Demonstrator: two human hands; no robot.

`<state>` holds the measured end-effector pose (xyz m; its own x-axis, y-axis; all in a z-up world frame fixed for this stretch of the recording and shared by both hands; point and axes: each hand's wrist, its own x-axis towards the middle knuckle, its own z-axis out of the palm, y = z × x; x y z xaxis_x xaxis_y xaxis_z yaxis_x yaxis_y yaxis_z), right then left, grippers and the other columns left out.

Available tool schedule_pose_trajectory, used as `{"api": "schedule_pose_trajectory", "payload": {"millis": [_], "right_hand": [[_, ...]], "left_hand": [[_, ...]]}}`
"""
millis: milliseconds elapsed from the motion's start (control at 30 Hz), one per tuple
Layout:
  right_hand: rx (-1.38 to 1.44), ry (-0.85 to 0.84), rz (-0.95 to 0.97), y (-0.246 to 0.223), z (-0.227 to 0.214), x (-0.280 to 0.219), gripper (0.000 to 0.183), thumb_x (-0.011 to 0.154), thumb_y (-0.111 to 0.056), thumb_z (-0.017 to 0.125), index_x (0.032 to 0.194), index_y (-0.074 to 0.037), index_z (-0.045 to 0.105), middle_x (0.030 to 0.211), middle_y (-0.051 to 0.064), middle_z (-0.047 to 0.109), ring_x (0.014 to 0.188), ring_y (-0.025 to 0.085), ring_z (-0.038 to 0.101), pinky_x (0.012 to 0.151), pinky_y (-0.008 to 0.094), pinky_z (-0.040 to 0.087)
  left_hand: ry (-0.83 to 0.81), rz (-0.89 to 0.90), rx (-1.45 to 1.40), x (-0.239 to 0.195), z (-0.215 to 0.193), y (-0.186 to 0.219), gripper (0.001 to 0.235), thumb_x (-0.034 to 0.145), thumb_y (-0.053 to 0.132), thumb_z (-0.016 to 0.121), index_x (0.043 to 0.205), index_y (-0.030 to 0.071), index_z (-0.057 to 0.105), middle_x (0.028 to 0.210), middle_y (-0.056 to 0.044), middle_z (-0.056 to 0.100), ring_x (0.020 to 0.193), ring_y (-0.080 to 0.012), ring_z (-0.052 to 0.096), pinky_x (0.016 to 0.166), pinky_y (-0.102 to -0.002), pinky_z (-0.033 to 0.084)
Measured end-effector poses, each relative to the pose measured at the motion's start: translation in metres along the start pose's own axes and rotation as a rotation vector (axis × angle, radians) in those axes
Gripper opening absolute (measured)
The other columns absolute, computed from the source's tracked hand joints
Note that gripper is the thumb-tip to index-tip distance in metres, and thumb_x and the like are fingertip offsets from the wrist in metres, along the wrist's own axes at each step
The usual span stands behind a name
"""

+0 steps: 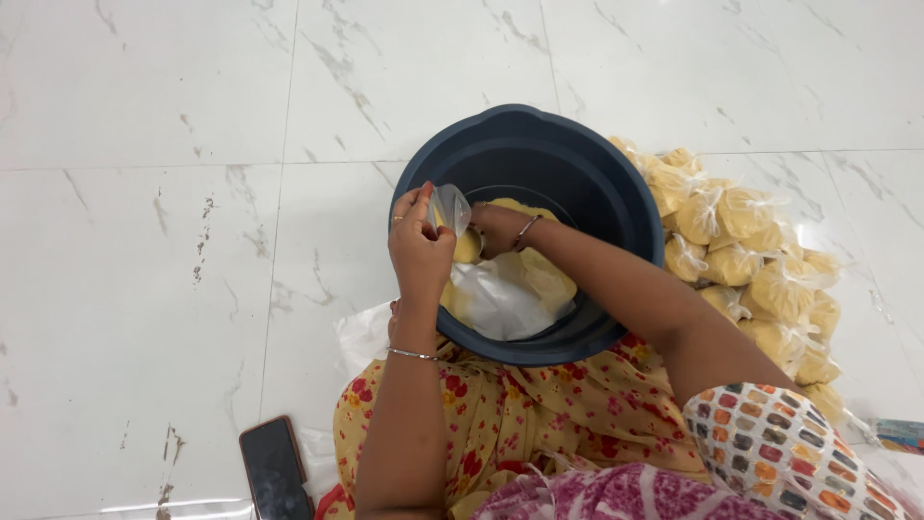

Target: The person scoops a yellow granular substance from a large blue basin into small clear plastic bags using a metal cup. They then tie the top of each bag with a white string and place the finished package on a pile to the right.

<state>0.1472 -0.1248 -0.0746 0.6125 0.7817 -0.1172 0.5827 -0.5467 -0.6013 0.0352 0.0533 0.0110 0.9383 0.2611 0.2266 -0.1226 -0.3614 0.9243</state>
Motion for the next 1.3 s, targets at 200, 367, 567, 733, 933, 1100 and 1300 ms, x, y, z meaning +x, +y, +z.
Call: {"api": "schedule_pose_trajectory", "payload": {"millis": [200, 367, 567, 733, 933, 1100, 1300], "right_hand": [[-0.06, 0.2, 0.009, -0.009, -0.058, -0.044, 0.07, 0.056, -0.008, 0.09, 0.119, -0.005, 0.058, 0.111, 0.019, 0.067, 0.107, 0.039, 0.062, 0.089, 0.043, 0.052], [0.263, 0.41, 0.234, -0.051, -0.09, -0.089, 0.064, 0.063, -0.018, 0.082, 0.12, -0.009, 0.055, 0.11, 0.008, 0.069, 0.107, 0.028, 0.067, 0.09, 0.038, 0.054], [-0.109, 0.591, 0.084, -0.103, -0.089, -0.121, 0.063, 0.063, -0.014, 0.082, 0.123, -0.007, 0.063, 0.111, 0.012, 0.065, 0.104, 0.033, 0.054, 0.094, 0.041, 0.049], [-0.32, 0.546, 0.054, -0.119, -0.079, -0.126, 0.064, 0.064, -0.009, 0.079, 0.127, -0.008, 0.066, 0.112, 0.011, 0.063, 0.105, 0.032, 0.053, 0.096, 0.041, 0.048], [-0.487, 0.564, 0.017, -0.126, -0.073, -0.13, 0.059, 0.072, -0.003, 0.077, 0.129, -0.013, 0.067, 0.113, 0.008, 0.06, 0.109, 0.029, 0.052, 0.097, 0.041, 0.045], [-0.672, 0.578, 0.007, -0.128, -0.067, -0.131, 0.055, 0.079, 0.0, 0.068, 0.133, -0.015, 0.068, 0.115, 0.006, 0.058, 0.112, 0.027, 0.051, 0.092, 0.042, 0.04], [-0.754, 0.628, -0.009, -0.128, -0.063, -0.129, 0.054, 0.082, 0.0, 0.067, 0.133, -0.017, 0.068, 0.116, 0.004, 0.059, 0.112, 0.025, 0.051, 0.094, 0.04, 0.039]], "left_hand": [[-0.054, -0.018, 0.054, -0.001, 0.005, 0.001, 0.062, 0.075, -0.004, 0.065, 0.137, 0.004, 0.064, 0.133, -0.006, 0.062, 0.061, -0.0119, 0.057, 0.064, -0.028, 0.052], [-0.122, -0.079, 0.066, -0.006, 0.011, 0.003, 0.062, 0.075, -0.006, 0.064, 0.136, 0.005, 0.065, 0.131, -0.005, 0.064, 0.061, -0.0136, 0.057, 0.063, -0.029, 0.052], [-0.17, -0.059, 0.065, -0.02, 0.028, 0.008, 0.061, 0.074, -0.004, 0.069, 0.134, 0.006, 0.066, 0.131, -0.006, 0.064, 0.066, -0.0142, 0.063, 0.067, -0.03, 0.054], [-0.24, -0.108, 0.021, -0.031, 0.038, 0.012, 0.065, 0.073, -0.004, 0.071, 0.137, 0.009, 0.065, 0.134, -0.005, 0.062, 0.07, -0.0141, 0.064, 0.071, -0.029, 0.055], [-0.283, -0.124, -0.065, -0.036, 0.046, 0.008, 0.065, 0.074, -0.008, 0.069, 0.137, 0.008, 0.065, 0.138, -0.005, 0.06, 0.074, -0.0099, 0.064, 0.071, -0.025, 0.055], [-0.329, -0.192, -0.304, -0.034, 0.049, -0.001, 0.063, 0.074, -0.014, 0.065, 0.136, -0.004, 0.061, 0.137, -0.007, 0.058, 0.075, -0.007, 0.063, 0.068, -0.023, 0.054], [-0.353, -0.239, -0.375, -0.034, 0.048, -0.004, 0.064, 0.074, -0.017, 0.063, 0.137, -0.006, 0.061, 0.135, -0.009, 0.056, 0.072, -0.0061, 0.062, 0.066, -0.022, 0.053]]}}
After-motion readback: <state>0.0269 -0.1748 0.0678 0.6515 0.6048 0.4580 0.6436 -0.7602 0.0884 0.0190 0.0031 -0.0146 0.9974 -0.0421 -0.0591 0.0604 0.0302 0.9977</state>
